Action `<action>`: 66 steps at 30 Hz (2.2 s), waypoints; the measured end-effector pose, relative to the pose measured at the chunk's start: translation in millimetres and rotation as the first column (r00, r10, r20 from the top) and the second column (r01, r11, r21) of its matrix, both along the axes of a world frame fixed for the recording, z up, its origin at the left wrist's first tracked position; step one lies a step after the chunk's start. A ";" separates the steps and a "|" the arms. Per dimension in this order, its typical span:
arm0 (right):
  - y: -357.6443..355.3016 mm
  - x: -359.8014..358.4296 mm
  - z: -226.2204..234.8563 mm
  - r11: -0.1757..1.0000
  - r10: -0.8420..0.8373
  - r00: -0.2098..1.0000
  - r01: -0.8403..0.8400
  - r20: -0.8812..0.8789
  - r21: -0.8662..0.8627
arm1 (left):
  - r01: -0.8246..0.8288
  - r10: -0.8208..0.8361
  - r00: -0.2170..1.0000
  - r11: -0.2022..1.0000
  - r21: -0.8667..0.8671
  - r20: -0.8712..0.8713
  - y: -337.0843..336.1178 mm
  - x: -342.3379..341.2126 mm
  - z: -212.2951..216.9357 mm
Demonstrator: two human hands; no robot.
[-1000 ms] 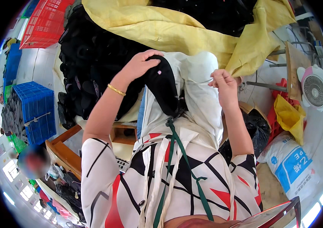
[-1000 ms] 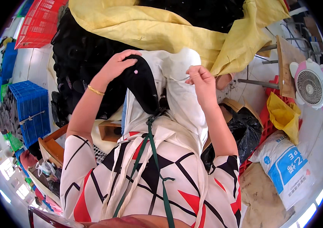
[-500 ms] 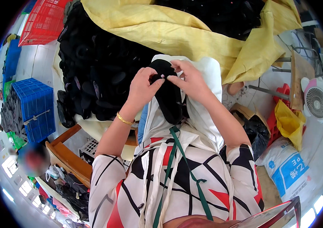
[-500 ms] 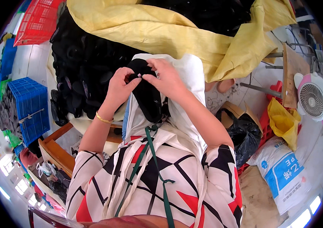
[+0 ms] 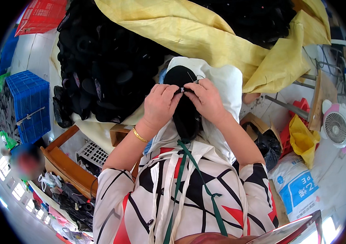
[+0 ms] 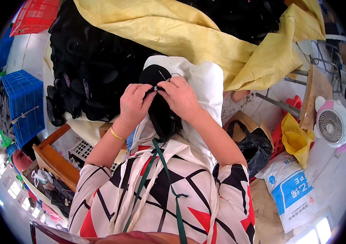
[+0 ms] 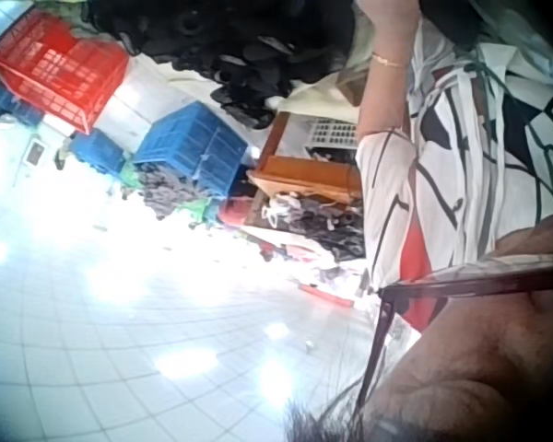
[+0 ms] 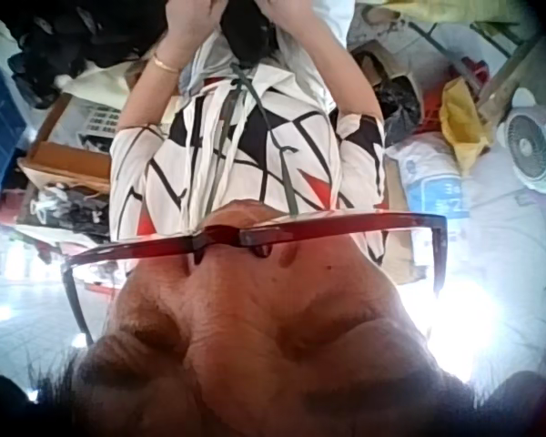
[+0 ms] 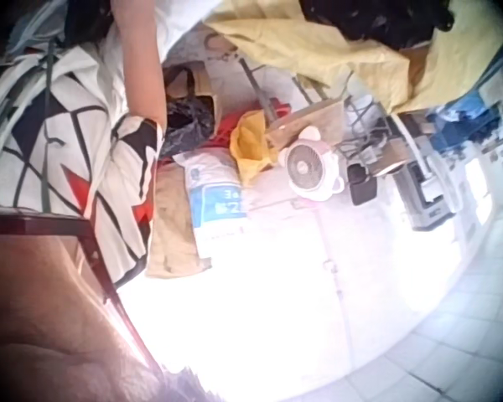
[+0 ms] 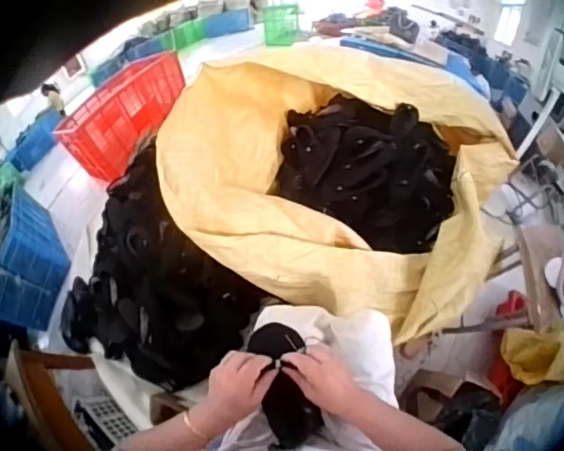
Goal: The person hand-sews a black slip-on shoe using a needle and thread. They repeatedly insert the needle through the shoe's upper, pull the thread, and adjust the shoe's position on a white cushion. The person works on multiple shoes from a nearby pile.
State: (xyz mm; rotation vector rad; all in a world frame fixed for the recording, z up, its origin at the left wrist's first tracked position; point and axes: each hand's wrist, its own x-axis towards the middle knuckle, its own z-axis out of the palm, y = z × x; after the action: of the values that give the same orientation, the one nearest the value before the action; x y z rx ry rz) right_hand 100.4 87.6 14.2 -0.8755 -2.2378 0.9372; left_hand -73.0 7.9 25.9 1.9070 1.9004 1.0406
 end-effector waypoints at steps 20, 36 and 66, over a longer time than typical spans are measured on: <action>19.1 23.1 27.8 0.947 -0.144 0.748 -0.086 0.648 0.310 | 0.033 0.299 0.815 0.831 -0.555 0.496 25.7 -8.8 -0.6; -17.4 -1.7 32.2 0.059 -0.856 0.425 -0.486 -0.294 -0.872 | -0.023 0.312 0.816 0.858 -0.513 0.486 21.4 -8.4 -14.3; -70.4 38.8 85.5 0.947 0.321 0.936 -0.321 0.147 -0.025 | -0.032 -0.106 0.934 0.927 -0.374 -0.342 35.8 23.2 31.6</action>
State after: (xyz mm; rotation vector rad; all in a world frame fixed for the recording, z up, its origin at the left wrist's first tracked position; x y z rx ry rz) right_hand 139.2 17.2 99.8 -0.6051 -2.5624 1.0457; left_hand -49.7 43.7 57.4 1.9840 2.0515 0.2894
